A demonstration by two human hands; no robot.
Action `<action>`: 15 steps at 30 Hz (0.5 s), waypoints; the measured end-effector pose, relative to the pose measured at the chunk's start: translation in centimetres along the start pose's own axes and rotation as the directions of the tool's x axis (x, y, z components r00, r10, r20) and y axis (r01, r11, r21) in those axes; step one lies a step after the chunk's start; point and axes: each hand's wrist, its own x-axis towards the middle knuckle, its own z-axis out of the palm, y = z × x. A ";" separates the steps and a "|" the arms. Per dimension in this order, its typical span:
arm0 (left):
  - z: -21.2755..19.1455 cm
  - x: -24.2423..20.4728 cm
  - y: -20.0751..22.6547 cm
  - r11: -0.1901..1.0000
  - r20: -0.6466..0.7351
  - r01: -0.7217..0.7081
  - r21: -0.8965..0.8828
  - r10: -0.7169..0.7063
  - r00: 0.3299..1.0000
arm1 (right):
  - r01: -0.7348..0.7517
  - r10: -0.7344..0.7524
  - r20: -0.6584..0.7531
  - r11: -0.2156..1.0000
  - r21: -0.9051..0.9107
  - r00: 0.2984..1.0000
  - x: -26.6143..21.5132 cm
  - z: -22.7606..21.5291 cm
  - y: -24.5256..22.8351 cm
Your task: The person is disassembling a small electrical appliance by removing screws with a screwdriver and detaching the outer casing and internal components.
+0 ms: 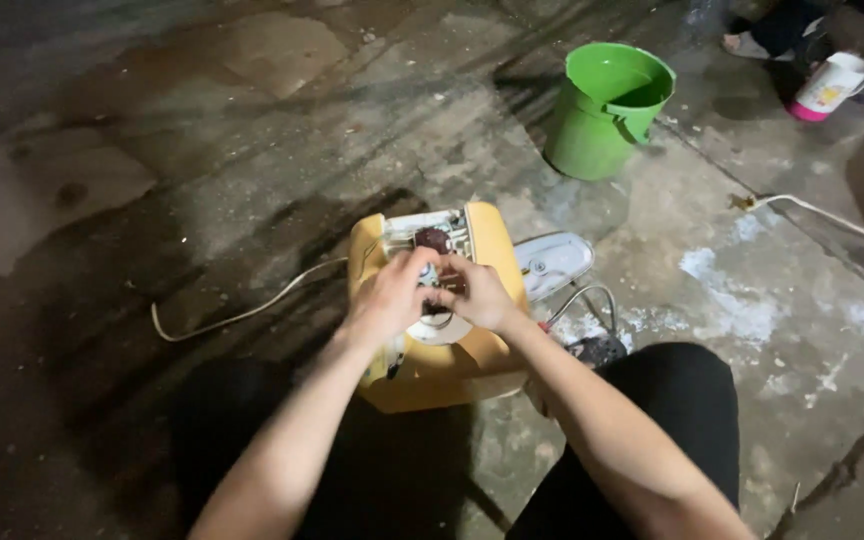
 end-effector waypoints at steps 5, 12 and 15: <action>0.4 -0.6 1.9 0.986 -0.056 0.157 0.062 -0.153 0.987 | 0.119 -0.154 -0.047 0.896 -0.429 0.987 1.6 1.7 4.5; 2.4 0.4 0.2 0.996 -0.141 0.092 -0.014 -0.093 0.986 | 0.125 -0.120 0.037 0.894 -0.430 0.992 2.0 0.6 3.1; 1.1 -0.1 1.2 0.994 -0.069 0.111 0.002 -0.111 0.992 | 0.120 -0.092 0.081 0.868 -0.482 0.992 2.2 -0.1 3.1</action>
